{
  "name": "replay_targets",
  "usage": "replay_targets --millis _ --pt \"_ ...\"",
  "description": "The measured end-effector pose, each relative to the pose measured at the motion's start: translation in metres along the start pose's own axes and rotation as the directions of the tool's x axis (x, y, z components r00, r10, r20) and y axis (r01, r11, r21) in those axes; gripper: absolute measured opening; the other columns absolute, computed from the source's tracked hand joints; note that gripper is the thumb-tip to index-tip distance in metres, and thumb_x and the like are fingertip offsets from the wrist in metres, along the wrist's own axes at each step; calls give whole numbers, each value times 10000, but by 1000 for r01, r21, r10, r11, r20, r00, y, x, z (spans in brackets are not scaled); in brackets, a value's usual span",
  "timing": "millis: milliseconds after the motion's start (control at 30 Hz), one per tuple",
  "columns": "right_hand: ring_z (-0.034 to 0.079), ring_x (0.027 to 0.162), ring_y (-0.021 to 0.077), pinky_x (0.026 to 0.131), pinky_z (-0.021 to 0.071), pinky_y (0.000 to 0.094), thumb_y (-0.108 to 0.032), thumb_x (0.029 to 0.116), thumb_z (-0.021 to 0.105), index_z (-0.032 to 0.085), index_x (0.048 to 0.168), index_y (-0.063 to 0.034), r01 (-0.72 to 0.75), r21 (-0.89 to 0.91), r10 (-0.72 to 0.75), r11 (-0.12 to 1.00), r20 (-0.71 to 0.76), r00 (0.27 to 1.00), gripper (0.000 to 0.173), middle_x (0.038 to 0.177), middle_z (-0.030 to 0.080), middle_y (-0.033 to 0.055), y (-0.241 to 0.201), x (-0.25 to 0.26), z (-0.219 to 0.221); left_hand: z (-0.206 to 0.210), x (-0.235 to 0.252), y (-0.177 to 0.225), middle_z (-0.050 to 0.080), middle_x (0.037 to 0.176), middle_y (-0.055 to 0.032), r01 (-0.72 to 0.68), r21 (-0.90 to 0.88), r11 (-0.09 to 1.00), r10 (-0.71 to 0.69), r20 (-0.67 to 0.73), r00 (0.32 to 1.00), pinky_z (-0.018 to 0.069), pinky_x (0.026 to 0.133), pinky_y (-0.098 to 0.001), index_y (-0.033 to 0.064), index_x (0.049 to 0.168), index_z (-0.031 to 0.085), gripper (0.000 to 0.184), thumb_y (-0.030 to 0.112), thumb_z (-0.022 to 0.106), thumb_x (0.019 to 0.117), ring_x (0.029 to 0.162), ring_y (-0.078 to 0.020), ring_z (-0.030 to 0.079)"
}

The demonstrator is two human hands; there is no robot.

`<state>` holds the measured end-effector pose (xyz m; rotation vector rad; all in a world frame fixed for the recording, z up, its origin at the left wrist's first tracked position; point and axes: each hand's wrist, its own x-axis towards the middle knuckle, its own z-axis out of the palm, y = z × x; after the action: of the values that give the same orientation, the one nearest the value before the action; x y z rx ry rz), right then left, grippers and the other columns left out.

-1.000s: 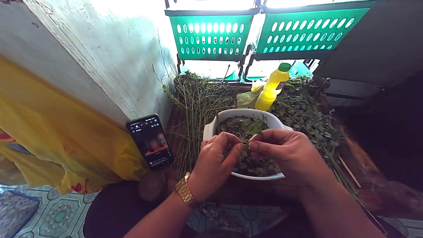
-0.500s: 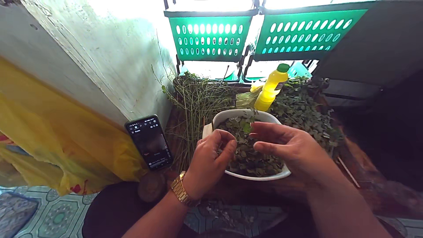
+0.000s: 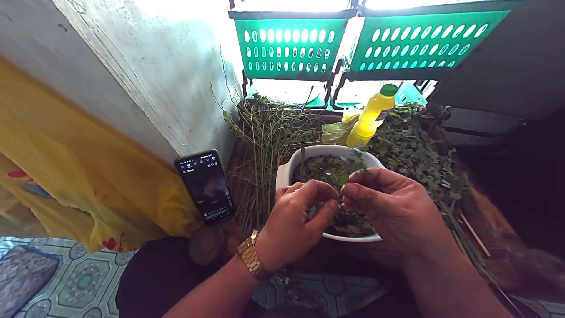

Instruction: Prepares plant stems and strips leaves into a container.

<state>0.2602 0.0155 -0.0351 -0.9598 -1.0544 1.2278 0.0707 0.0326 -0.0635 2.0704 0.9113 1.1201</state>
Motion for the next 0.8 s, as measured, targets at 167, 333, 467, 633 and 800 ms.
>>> replay_targets --millis 167,333,467,633,800 --pt "725 739 131 714 635 274 -11 854 775 761 983 -38 20 -34 -19 999 21 1000 132 875 749 90 2 -4 5 1 -1 1 706 941 72 2 -93 996 -8 -62 998 501 967 -401 113 1108 670 151 230 627 1023 905 -38 658" --pt "715 729 124 697 627 261 -11 848 779 771 993 -44 46 -34 -44 998 48 998 150 875 750 83 2 -6 4 -1 -2 5 693 889 59 10 -183 983 -32 -118 992 528 817 -303 109 1097 683 112 170 635 1016 803 -43 638" --pt "729 718 143 695 643 283 67 801 786 759 977 -33 61 10 -61 998 7 998 204 886 757 98 4 -7 8 0 -1 4 696 888 76 2 -130 992 -21 -144 989 523 877 -337 118 1094 695 119 180 637 1011 838 -36 644" --pt "726 694 130 679 636 262 68 797 785 768 947 -36 26 -54 -26 998 1 1000 183 854 761 86 -1 -6 5 5 -3 3 683 876 78 -12 -68 998 -1 -181 984 486 911 -365 115 1080 685 127 199 608 1026 844 -40 624" --pt "716 703 120 691 635 269 15 813 796 767 942 -63 67 -134 -70 989 -18 997 154 828 748 54 -11 2 -14 -7 0 1 654 891 40 67 -70 995 -80 -214 973 539 694 -226 109 1098 666 154 213 559 1056 764 -42 613"
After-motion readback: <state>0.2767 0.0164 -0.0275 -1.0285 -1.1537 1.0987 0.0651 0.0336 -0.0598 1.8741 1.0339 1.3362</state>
